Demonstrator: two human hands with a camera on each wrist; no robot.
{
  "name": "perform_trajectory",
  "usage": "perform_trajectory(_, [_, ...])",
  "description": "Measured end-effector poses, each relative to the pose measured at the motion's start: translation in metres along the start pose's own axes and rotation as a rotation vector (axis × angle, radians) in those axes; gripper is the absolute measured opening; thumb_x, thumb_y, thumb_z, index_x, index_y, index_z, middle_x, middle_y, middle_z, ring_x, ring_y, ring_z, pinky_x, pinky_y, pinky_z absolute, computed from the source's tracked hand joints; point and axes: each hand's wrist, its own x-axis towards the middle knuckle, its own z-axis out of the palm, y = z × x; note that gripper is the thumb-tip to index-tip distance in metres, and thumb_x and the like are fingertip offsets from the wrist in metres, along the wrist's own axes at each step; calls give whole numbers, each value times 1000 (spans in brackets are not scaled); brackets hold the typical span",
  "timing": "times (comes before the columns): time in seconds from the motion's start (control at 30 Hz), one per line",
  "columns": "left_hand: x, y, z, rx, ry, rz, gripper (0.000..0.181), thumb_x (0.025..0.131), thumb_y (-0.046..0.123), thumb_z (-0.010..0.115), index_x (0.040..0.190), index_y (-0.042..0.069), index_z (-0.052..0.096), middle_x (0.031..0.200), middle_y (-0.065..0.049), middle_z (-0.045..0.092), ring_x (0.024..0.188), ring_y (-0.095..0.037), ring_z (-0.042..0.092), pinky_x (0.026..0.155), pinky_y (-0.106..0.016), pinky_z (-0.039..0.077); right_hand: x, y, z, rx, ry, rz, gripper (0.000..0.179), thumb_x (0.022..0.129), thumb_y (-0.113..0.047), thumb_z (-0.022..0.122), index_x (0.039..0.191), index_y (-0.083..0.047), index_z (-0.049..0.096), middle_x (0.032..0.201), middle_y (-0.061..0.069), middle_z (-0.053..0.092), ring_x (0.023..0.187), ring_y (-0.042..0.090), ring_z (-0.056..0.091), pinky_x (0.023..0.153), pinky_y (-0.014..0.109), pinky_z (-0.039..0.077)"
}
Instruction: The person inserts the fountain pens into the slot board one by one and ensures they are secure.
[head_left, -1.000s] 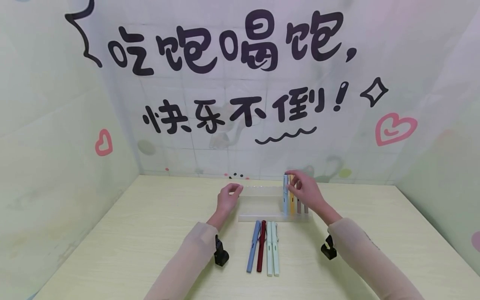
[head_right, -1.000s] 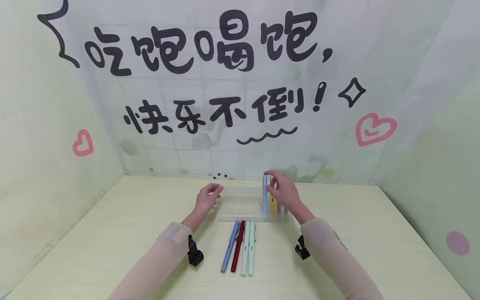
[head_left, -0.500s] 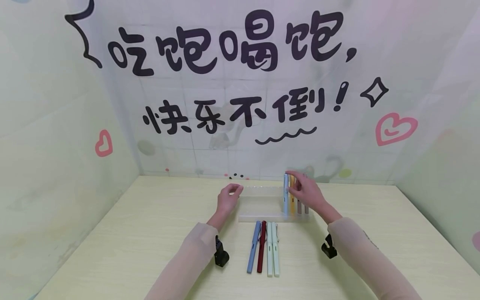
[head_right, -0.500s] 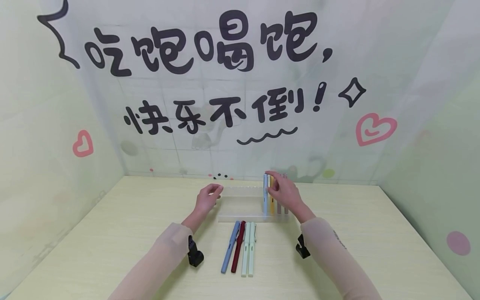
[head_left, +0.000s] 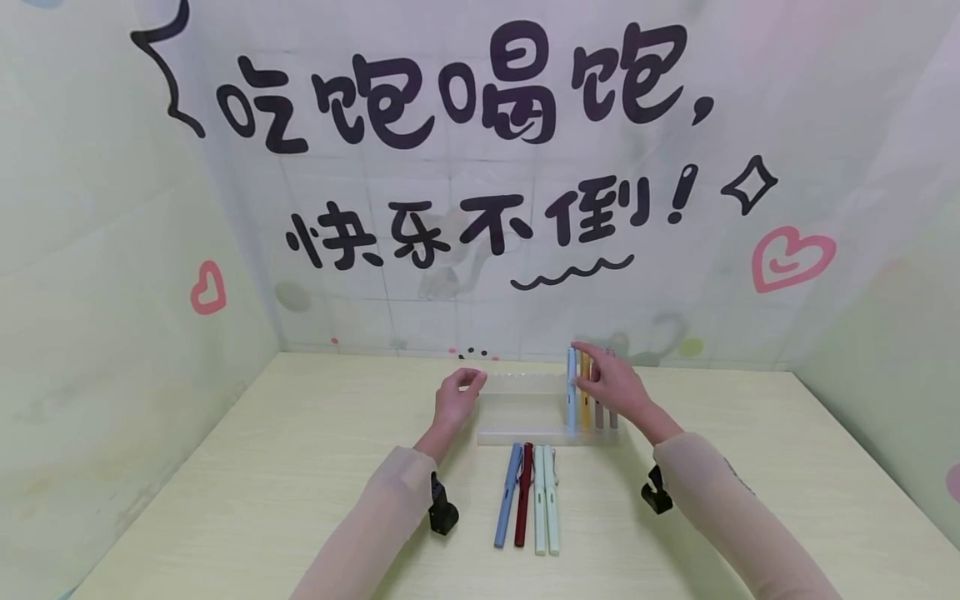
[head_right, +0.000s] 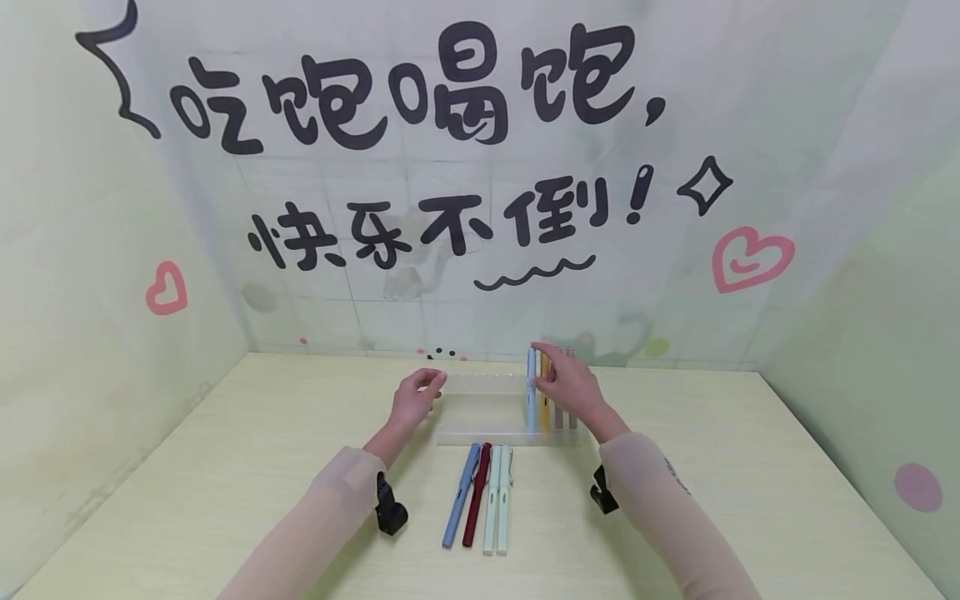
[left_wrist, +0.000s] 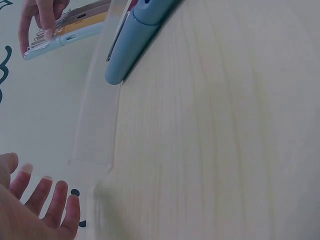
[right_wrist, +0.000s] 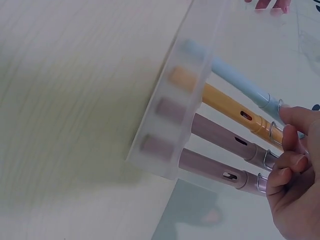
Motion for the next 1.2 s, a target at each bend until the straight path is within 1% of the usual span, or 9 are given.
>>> perform_trajectory(0.33, [0,0,0,-4,-1,1,26,88,26,55,99,4,61,93,-7,59,87,-21,54,75,-32,46,3,2,1,-18,-13,22,53,81,-17,64,129,-7,43,58,-2,46,50,13,41,43,28,36])
perform_trajectory(0.5, [-1,1,-1,-1,-3,1,26,88,26,55,99,4,61,94,-7,59,88,-21,54,75,-32,45,3,2,1,-19,-9,19,53,81,-17,65,128,-8,43,58,-3,46,51,13,42,44,28,36])
perform_trajectory(0.67, [-1,2,-1,3,-3,-1,26,88,27,55,100,4,61,95,-7,60,88,-21,54,76,-33,45,2,2,1,-6,-2,8,55,80,-15,65,129,-6,42,57,-3,46,50,13,41,44,28,36])
perform_trajectory(0.77, [-2,2,-1,4,-3,1,26,88,27,55,100,4,61,95,-7,60,88,-21,54,76,-33,45,1,2,0,2,3,-4,56,81,-14,64,130,-4,40,58,-3,46,51,13,42,45,28,36])
perform_trajectory(0.9, [-1,2,-1,8,2,9,26,88,26,55,100,4,61,95,-8,60,88,-22,55,76,-33,45,-1,1,-2,14,41,-32,55,81,-12,64,129,-4,40,59,-4,46,51,13,42,45,28,36])
perform_trajectory(1.07, [-1,1,-1,9,4,17,26,88,26,55,100,4,61,95,-8,60,88,-22,55,76,-33,45,-6,-1,-5,66,106,-87,50,80,-10,65,125,-4,45,58,-4,46,49,12,42,44,28,36])
perform_trajectory(1.2, [-1,1,-1,4,7,16,25,88,25,55,99,4,61,94,-8,60,88,-22,55,75,-33,45,-12,-2,-2,115,118,-119,44,79,-8,65,120,-1,49,58,-4,47,49,11,42,44,26,37])
